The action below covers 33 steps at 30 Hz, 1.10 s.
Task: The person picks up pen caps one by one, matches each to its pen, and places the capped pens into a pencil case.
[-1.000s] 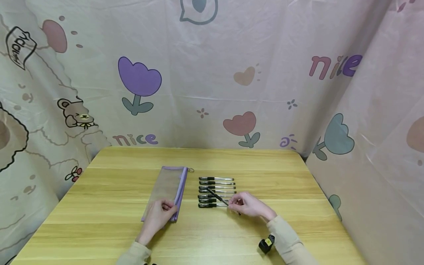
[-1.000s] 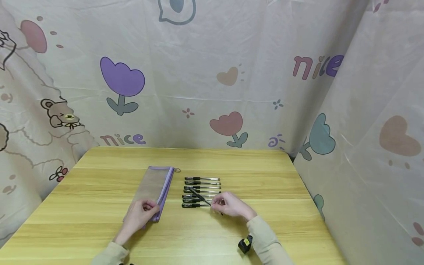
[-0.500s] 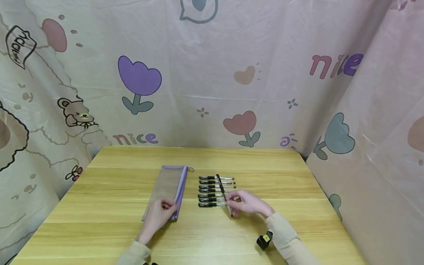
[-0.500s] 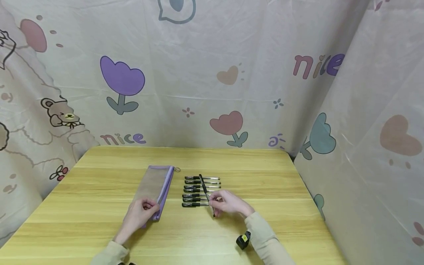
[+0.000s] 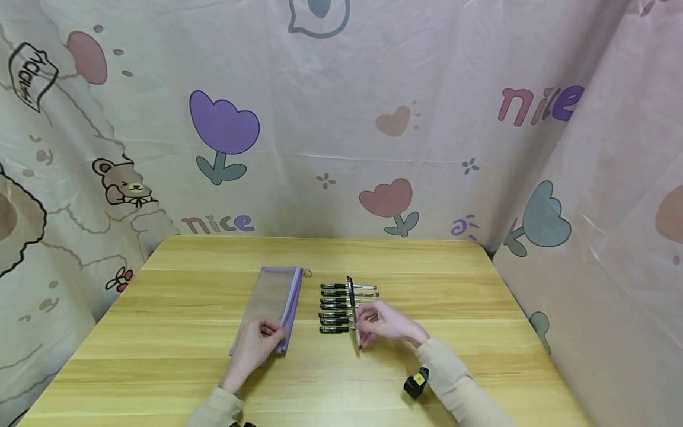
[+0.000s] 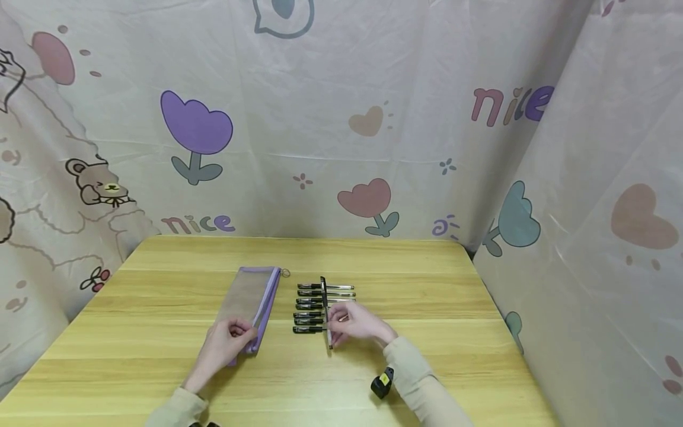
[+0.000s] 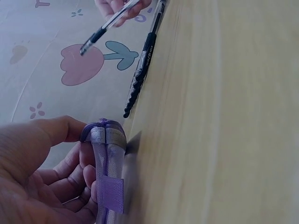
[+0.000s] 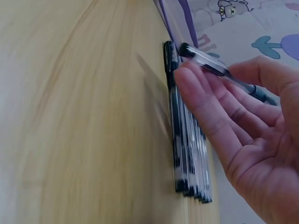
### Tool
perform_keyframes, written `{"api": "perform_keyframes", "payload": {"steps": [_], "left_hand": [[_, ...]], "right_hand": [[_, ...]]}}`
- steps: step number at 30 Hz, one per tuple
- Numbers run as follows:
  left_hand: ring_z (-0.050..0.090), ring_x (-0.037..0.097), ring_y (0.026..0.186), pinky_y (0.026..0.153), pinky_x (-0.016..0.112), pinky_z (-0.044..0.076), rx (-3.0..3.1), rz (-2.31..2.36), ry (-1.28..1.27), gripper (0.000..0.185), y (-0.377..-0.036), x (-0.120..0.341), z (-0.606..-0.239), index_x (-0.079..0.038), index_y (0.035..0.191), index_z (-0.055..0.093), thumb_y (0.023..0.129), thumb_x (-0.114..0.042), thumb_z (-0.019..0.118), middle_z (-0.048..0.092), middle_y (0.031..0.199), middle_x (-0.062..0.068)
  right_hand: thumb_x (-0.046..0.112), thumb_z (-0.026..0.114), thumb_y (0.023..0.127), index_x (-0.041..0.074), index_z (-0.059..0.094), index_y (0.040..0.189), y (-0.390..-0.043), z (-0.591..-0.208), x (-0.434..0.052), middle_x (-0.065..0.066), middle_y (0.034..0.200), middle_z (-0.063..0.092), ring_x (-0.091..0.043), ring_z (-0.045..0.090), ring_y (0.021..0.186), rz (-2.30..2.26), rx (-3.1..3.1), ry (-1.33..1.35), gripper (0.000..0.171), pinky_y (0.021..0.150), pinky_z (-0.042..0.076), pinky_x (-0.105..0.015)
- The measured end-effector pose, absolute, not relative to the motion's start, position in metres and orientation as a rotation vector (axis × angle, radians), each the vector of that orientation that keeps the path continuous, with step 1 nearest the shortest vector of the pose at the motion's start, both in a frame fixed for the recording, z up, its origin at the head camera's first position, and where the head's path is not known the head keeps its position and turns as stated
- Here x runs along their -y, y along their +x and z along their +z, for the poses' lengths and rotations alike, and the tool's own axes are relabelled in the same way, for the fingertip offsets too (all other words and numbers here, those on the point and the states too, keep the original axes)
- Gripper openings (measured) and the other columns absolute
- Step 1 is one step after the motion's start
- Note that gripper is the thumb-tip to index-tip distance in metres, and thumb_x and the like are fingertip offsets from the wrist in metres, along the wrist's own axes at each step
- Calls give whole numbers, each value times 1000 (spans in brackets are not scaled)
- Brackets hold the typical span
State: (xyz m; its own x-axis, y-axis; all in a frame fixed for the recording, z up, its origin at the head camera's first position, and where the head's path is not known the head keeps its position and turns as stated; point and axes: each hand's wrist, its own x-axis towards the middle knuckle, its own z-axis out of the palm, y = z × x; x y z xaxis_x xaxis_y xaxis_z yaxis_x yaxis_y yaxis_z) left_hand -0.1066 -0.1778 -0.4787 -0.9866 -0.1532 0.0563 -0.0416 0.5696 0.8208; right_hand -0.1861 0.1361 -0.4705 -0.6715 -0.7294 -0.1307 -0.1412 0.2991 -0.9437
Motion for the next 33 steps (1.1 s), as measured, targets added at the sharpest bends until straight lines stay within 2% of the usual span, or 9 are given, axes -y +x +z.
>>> {"api": "perform_keyframes", "payload": {"steps": [4,6,7,13,21,29,33], "left_hand": [[56,6,62,58,17,46,2675,-1387,173,9,-107,178,-479,-2,82,70,81,-8,75,69,72,5],[56,6,62,58,17,46,2673,-1387,172,8,-108,177,-479,-2,82,70,81,-8,76,69,72,4],[56,6,62,58,17,46,2672,-1387,172,8,-108,177,-479,-2,82,70,81,-8,76,69,72,4],[56,5,63,59,17,46,2657,-1405,177,11,-109,177,-479,-1,85,71,82,-10,76,70,74,5],[55,3,63,60,17,46,2645,-1407,184,11,-107,176,-478,-2,86,71,84,-11,77,71,76,5],[55,1,64,62,17,47,2602,-1391,157,9,-108,175,-479,-3,85,72,84,-11,76,72,76,4],[56,2,64,61,18,47,2601,-1381,164,9,-109,175,-480,-3,85,71,84,-11,76,72,76,4]], "right_hand": [[3,58,95,-13,47,132,-188,-471,-130,-15,93,70,-17,71,70,-1464,-1976,-720,41,71,63,-40],[2,58,94,-12,44,135,-188,-470,-126,-12,93,69,-18,70,70,-1498,-1956,-678,46,71,63,-39],[1,58,94,-13,42,136,-188,-470,-125,-14,95,68,-18,70,71,-1520,-1941,-652,47,71,63,-39],[1,60,94,-13,41,137,-190,-468,-115,-22,104,65,-18,70,73,-1600,-1896,-523,50,72,63,-36],[-1,60,94,-10,38,139,-192,-469,-100,-10,97,65,-21,70,73,-1699,-1809,-387,51,75,63,-38],[-4,59,94,-13,34,139,-197,-467,-81,-9,91,66,-19,70,73,-1759,-1673,-324,52,75,63,-34],[-4,59,95,-13,35,140,-200,-469,-72,-12,93,67,-20,71,74,-1756,-1652,-295,52,76,63,-35]]}}
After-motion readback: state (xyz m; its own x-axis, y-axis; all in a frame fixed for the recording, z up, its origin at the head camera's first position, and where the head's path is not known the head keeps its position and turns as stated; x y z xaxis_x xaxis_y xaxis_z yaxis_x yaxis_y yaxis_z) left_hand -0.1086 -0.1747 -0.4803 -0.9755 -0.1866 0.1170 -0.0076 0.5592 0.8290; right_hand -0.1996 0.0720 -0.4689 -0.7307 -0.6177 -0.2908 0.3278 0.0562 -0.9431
